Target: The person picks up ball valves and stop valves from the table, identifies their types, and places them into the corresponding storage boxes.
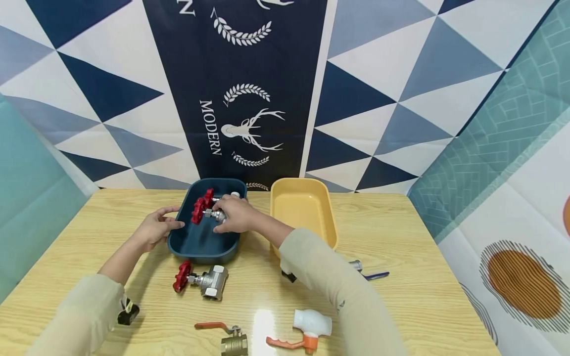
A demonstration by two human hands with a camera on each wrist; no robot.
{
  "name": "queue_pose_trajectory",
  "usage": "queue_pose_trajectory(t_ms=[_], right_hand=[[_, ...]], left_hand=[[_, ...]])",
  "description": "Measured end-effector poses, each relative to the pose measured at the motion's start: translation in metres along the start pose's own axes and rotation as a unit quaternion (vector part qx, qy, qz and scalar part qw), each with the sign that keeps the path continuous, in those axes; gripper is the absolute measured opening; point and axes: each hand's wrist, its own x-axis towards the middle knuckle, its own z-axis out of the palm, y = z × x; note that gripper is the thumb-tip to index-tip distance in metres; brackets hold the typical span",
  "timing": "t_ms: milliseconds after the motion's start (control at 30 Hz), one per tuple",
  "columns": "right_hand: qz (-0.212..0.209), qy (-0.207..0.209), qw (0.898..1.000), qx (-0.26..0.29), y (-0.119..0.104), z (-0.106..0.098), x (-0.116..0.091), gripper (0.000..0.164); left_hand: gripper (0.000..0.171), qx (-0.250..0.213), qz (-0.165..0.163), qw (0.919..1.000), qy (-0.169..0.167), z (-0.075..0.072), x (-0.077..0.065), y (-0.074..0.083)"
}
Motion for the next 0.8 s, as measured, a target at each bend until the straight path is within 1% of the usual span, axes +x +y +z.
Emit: queue_pose_trajectory(t_ms=[133,333,567,800], right_hand=[[0.005,-0.005,1.000,-0.001,0.000,0.002,0.000,0.051],[0.007,-0.009,1.000,-0.009,0.001,0.007,0.001,0.051],[0.014,-0.005,1.000,-0.016,0.003,0.012,0.005,0.050],[0.020,-0.005,0.999,-0.026,0.004,0.013,0.010,0.051]], left_hand=[[0.060,-0.006,-0.003,1.0000,-0.003,0.001,0.000,0.000],[0.059,-0.003,-0.001,1.0000,0.001,0.001,-0.001,0.001],[0.059,-0.002,-0.007,1.0000,0.002,0.001,-0.002,-0.001],[0.059,0.001,-0.006,1.0000,0.003,0.001,-0.001,-0.001]])
